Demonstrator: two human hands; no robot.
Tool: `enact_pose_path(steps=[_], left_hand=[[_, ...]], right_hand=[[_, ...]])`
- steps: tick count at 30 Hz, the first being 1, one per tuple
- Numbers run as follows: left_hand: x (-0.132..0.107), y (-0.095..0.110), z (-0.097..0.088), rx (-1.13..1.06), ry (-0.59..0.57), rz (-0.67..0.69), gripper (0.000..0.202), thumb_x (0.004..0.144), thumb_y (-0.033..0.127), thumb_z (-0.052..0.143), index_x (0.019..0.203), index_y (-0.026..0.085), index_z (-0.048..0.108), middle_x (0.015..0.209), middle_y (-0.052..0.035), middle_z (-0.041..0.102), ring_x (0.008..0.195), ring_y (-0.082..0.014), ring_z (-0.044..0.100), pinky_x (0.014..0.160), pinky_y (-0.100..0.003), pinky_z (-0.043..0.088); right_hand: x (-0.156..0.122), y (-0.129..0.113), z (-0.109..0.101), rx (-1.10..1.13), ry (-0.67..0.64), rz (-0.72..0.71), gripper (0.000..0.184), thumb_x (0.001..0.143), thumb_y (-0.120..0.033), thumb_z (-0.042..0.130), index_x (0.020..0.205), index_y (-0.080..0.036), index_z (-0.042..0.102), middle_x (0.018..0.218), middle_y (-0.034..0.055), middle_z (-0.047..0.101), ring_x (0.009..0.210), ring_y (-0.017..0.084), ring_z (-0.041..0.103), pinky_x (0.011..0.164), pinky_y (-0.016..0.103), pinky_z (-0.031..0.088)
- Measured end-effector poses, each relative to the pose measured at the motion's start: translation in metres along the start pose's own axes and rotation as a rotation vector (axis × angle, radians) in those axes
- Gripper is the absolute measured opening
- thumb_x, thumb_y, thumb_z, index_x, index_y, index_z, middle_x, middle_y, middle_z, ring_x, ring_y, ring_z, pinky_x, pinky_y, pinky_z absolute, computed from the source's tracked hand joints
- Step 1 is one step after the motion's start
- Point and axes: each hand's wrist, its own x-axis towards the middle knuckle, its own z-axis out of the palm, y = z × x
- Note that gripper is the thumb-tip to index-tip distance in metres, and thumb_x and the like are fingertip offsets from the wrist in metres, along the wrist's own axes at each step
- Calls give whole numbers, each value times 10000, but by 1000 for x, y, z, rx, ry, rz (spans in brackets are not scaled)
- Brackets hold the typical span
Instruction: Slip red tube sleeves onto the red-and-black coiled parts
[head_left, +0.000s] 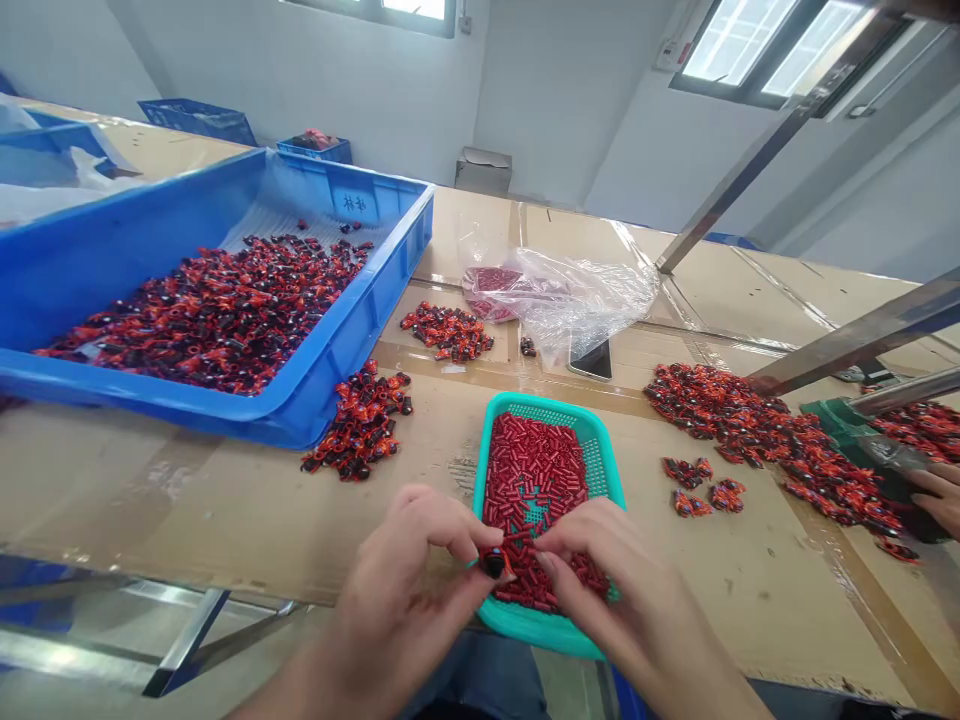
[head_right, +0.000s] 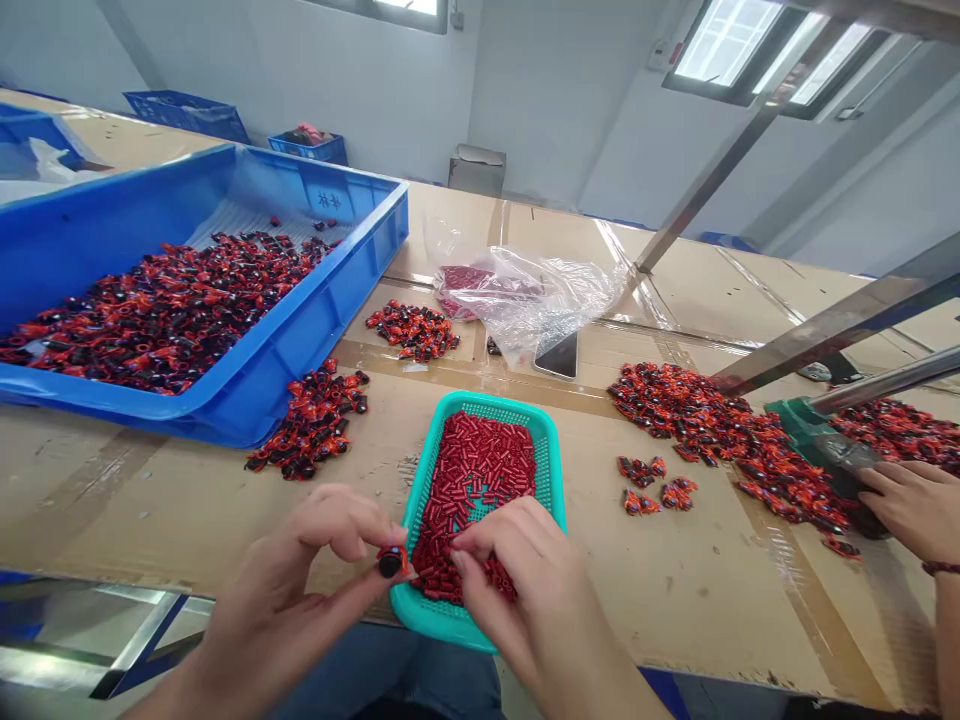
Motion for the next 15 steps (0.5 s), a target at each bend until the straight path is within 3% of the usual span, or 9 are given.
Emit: enact_pose_path(steps=[2,6,11,15], left_hand=[[-2,5,3,22,29,24,283,889,-22,602,920,240,497,908,34,753,825,-102,710,762,-231,571],[-4,13,6,141,39,120,310,882,-68,564,850,227,477,881,48,783,762,-82,738,779,-282,489],[-10,17,7,229,38,191,295,886,-58,593,827,211,487,917,13,818,688,-100,711,772,-323,431],[-23,17,11,279,26,239,234,957,-23,571,877,195,596,934,0,845,734,-111,771,797,-313,488]], right_hand=[[3,-18,-10,187,74,-6,109,976,-109,632,983,-217,637,818,19,713,750,166,683,662,281,585],[8,-37,-11,185,154,-138,212,883,-27,670,987,-210,653,750,17,725,662,163,692,608,276,598],[8,-35,0,15,198,-176,188,867,-33,670,947,-202,658,716,17,728,620,154,670,574,263,586],[5,-34,0,131,158,-71,116,916,-165,715,977,-222,634,776,7,729,671,147,692,611,236,597]])
